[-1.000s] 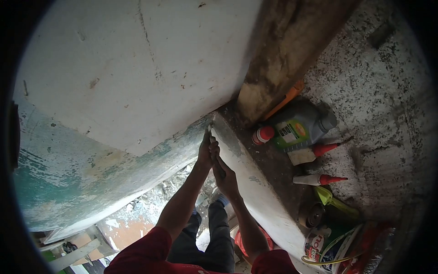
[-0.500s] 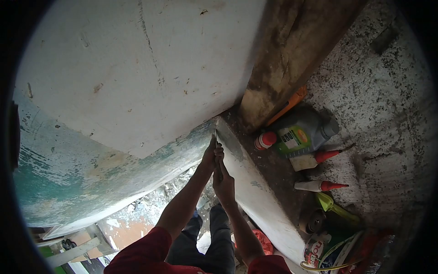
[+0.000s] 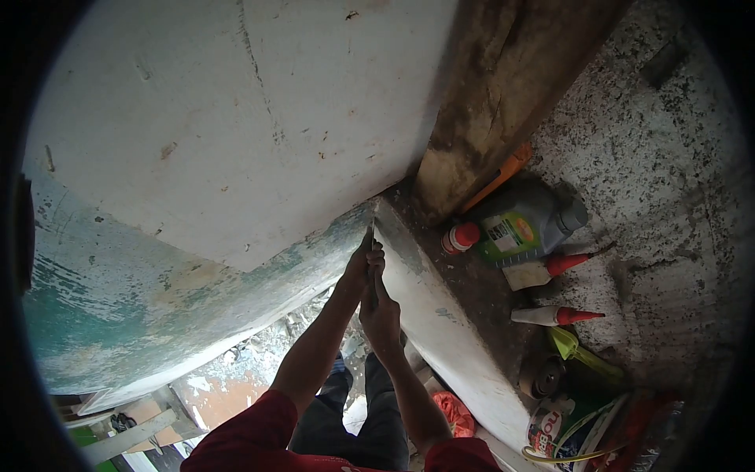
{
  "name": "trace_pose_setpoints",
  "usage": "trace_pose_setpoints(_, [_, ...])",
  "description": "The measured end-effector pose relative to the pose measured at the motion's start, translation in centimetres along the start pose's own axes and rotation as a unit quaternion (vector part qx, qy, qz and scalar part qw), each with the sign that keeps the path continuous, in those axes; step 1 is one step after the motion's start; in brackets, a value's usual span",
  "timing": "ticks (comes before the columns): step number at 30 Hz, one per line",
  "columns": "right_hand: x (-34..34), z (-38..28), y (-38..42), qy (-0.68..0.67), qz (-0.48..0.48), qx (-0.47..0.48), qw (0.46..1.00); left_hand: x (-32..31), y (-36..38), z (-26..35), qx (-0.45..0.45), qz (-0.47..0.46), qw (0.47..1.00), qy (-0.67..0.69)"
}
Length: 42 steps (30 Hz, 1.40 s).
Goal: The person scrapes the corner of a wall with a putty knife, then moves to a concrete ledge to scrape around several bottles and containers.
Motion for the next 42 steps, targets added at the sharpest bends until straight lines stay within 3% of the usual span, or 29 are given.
trace_pose_setpoints(2, [0.4, -0.3, -0.3, -0.004, 0.011, 0.02, 1.0, 0.4, -0.4, 0.0, 0.01, -0.001, 0.999, 0.05])
trace_pose_setpoints(5, [1.2, -0.2, -0.7, -0.001, -0.064, -0.039, 0.997, 1.0, -0.9, -0.8, 0.083, -0.065, 0.976, 0.191])
trace_pose_setpoints(8, [2.1, 1.6, -1.7, 0.012, -0.105, -0.008, 0.994, 3.0, -1.3, -1.8, 0.06, -0.101, 0.953, 0.281])
trace_pose_setpoints(9, [2.4, 1.7, -2.2, 0.043, -0.147, -0.005, 0.988, 3.9, -0.9, -1.9, 0.033, -0.14, 0.964, 0.225])
trace_pose_setpoints(10, [2.9, 1.0, -2.0, 0.057, -0.131, 0.018, 0.99, 5.2, -0.5, -2.6, 0.031, -0.099, 0.957, 0.27])
trace_pose_setpoints(12, [3.2, -0.3, -0.7, 0.07, -0.092, 0.062, 0.991, 3.5, 0.2, -2.4, 0.094, -0.16, 0.957, 0.223])
trace_pose_setpoints(15, [3.9, -1.4, 0.6, 0.01, -0.037, 0.047, 0.998, -0.5, 1.5, -2.3, 0.081, -0.091, 0.96, 0.251])
trace_pose_setpoints(18, [4.5, -2.2, -0.9, 0.012, 0.078, 0.071, 0.994, -2.2, 0.5, -2.0, -0.003, -0.108, 0.979, 0.174])
trace_pose_setpoints(20, [5.9, -4.2, -3.2, 0.084, 0.187, 0.162, 0.965, -2.8, 0.3, -2.6, -0.091, -0.087, 0.988, 0.089])
trace_pose_setpoints(22, [5.2, -3.1, -5.2, -0.005, 0.175, 0.173, 0.969, -2.7, -0.1, -3.1, -0.175, -0.029, 0.984, -0.026])
trace_pose_setpoints(23, [5.0, -2.7, -5.7, -0.048, 0.169, 0.177, 0.968, -3.5, 0.5, -3.4, -0.156, 0.053, 0.984, -0.063])
trace_pose_setpoints(26, [5.4, -3.0, -5.9, -0.02, 0.145, 0.141, 0.979, -5.0, 1.1, -3.4, -0.161, 0.087, 0.974, -0.136])
trace_pose_setpoints(29, [5.0, -2.3, -6.2, -0.073, 0.141, 0.108, 0.981, -6.2, 1.6, -3.6, -0.182, 0.149, 0.965, -0.119])
trace_pose_setpoints(32, [4.2, -2.3, -7.0, -0.136, 0.118, 0.064, 0.982, -4.2, 0.3, -2.8, -0.145, 0.091, 0.984, -0.042])
trace_pose_setpoints(35, [5.0, -3.2, -6.4, -0.063, 0.151, 0.139, 0.977, -5.2, 0.4, -2.8, -0.187, 0.15, 0.969, -0.065])
trace_pose_setpoints(38, [3.9, -2.0, -7.3, -0.1, 0.119, 0.063, 0.986, -5.6, 1.3, -2.9, -0.16, 0.183, 0.966, -0.087])
trace_pose_setpoints(41, [5.5, -4.5, -7.4, -0.002, 0.141, 0.175, 0.974, -5.0, 0.1, -2.2, -0.139, 0.088, 0.982, -0.092])
trace_pose_setpoints(42, [5.5, -4.8, -7.7, -0.027, 0.131, 0.149, 0.98, -4.6, -0.1, -2.1, -0.126, 0.057, 0.986, -0.095])
Point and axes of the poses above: each hand's wrist, its own y-axis away from the middle knuckle, its own x-axis out of the back of the hand, z = x × y, the point moved 3 cm from there along -y, towards the middle knuckle, and after that the axes turned 8 degrees about y, right-handed, at the moved point
